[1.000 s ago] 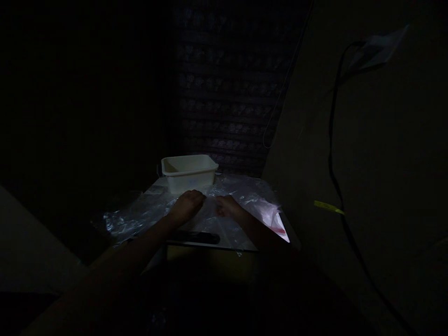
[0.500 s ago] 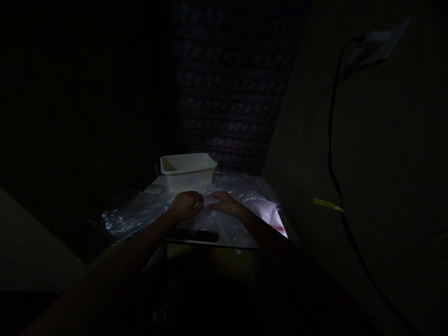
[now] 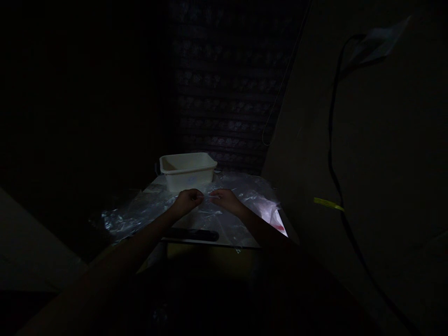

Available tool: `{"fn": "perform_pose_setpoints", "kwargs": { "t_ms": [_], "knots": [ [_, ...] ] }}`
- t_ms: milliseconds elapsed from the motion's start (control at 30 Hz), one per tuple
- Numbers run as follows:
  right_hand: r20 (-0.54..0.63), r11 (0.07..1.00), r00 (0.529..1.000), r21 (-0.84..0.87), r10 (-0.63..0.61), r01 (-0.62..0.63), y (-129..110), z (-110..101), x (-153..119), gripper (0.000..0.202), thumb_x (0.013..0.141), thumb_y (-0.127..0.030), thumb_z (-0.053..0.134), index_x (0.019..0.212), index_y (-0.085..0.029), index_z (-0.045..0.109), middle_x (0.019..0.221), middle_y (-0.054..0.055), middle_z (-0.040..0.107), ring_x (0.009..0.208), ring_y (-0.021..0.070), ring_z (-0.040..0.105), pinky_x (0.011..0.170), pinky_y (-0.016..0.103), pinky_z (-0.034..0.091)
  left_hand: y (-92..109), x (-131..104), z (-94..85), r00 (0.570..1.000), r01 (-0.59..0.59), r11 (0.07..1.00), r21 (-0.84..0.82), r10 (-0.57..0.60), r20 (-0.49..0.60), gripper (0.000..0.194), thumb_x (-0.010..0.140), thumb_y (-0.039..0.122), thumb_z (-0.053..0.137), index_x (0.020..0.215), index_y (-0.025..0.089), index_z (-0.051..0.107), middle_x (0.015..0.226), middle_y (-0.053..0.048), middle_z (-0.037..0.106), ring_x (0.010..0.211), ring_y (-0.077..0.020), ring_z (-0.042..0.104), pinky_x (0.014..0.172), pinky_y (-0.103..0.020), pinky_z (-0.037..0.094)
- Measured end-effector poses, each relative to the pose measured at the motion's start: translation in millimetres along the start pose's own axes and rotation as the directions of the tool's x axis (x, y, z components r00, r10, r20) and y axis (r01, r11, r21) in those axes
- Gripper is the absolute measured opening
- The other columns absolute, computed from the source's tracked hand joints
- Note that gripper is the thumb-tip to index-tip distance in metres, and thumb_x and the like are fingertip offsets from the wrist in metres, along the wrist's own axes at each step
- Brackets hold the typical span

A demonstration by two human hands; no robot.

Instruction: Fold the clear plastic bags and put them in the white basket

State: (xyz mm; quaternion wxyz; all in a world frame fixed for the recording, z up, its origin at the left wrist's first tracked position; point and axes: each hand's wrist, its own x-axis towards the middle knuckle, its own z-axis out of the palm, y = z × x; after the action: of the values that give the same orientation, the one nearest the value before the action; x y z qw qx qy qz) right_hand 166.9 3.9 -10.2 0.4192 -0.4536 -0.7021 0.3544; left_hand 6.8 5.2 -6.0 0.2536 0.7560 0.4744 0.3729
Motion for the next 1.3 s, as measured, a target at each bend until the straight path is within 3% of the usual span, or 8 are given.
{"fn": "perform_pose_setpoints", "kwargs": {
  "t_ms": [200,300,367,433,567,800,1033,1300],
  "knots": [
    [-0.024,0.982,0.997,-0.172,-0.079,0.074,2,3,3,0.01,0.059,-0.018,0.05,0.059,-0.012,0.058,0.061,0.002,0.058,0.061,0.0106,0.052,0.059,0.021,0.038,3,-1,2.4,0.998,-0.05,0.997,0.057,0.052,-0.036,0.025,0.061,0.03,0.042,0.074,0.012,0.053,0.063,-0.002,0.055,0.057,-0.0111,0.051,0.054,-0.022,0.041],
    [-0.044,0.973,0.996,-0.221,-0.08,0.068,5,2,3,0.012,0.059,-0.019,0.049,0.061,-0.012,0.058,0.063,0.002,0.058,0.062,0.0112,0.052,0.059,0.021,0.038,1,0,-10.2,0.988,-0.102,0.977,0.188,0.122,-0.097,0.028,0.065,0.026,0.038,0.085,0.012,0.051,0.078,-0.006,0.055,0.063,-0.0116,0.052,0.056,-0.023,0.042],
    [-0.029,0.968,0.995,-0.239,-0.091,0.081,7,1,2,0.012,0.06,-0.019,0.049,0.062,-0.012,0.058,0.063,0.002,0.058,0.063,0.0112,0.052,0.059,0.021,0.038,0,2,-26.3,0.967,-0.168,0.915,0.368,0.224,-0.117,0.029,0.066,0.023,0.036,0.09,0.012,0.049,0.091,-0.008,0.051,0.071,-0.0131,0.051,0.063,-0.026,0.041],
    [-0.002,0.967,0.995,-0.236,-0.1,0.097,8,1,0,0.012,0.06,-0.019,0.048,0.062,-0.013,0.058,0.063,0.002,0.058,0.063,0.011,0.052,0.059,0.021,0.038,-1,7,-44.5,0.928,-0.152,0.813,0.562,0.313,-0.203,0.031,0.068,0.022,0.035,0.093,0.011,0.049,0.096,-0.01,0.05,0.087,-0.018,0.046,0.075,-0.031,0.037],
    [0.012,0.966,0.994,-0.232,-0.11,0.11,5,3,-4,0.012,0.061,-0.018,0.047,0.061,-0.014,0.058,0.064,0.002,0.059,0.062,0.0111,0.052,0.06,0.022,0.038,-6,16,-67.6,0.922,0.003,0.679,0.735,0.283,-0.265,0.035,0.07,0.023,0.033,0.101,0.01,0.045,0.104,-0.012,0.047,0.099,-0.0241,0.038,0.079,-0.038,0.032],
    [0.014,0.955,0.99,-0.259,-0.143,0.142,-1,2,-5,0.011,0.061,-0.018,0.047,0.06,-0.015,0.057,0.064,0.001,0.059,0.063,0.0115,0.053,0.06,0.022,0.039,-29,22,-58.3,0.973,0.095,0.614,0.783,0.109,-0.204,0.043,0.072,0.027,0.034,0.111,0.01,0.037,0.115,-0.013,0.039,0.109,-0.0305,0.024,0.078,-0.046,0.03],
    [0.012,0.966,0.992,-0.225,-0.127,0.126,-4,0,-4,0.011,0.061,-0.017,0.047,0.065,-0.013,0.057,0.069,0.004,0.059,0.067,0.012,0.054,0.062,0.023,0.039,-30,15,-58.5,0.973,-0.034,0.638,0.77,0.196,-0.12,0.037,0.071,0.016,0.033,0.105,0.004,0.041,0.108,-0.015,0.045,0.104,-0.0226,0.033,0.085,-0.032,0.029],
    [-0.006,0.971,0.991,-0.198,-0.136,0.132,-16,3,-4,0.009,0.06,-0.016,0.048,0.062,-0.014,0.057,0.068,0.003,0.059,0.067,0.0123,0.054,0.064,0.024,0.039,-25,-4,-63.1,0.981,-0.094,0.684,0.723,0.188,-0.05,0.03,0.073,0.018,0.028,0.088,0.013,0.054,0.085,-0.009,0.055,0.083,-0.0169,0.048,0.072,-0.029,0.039]
  ]
}}
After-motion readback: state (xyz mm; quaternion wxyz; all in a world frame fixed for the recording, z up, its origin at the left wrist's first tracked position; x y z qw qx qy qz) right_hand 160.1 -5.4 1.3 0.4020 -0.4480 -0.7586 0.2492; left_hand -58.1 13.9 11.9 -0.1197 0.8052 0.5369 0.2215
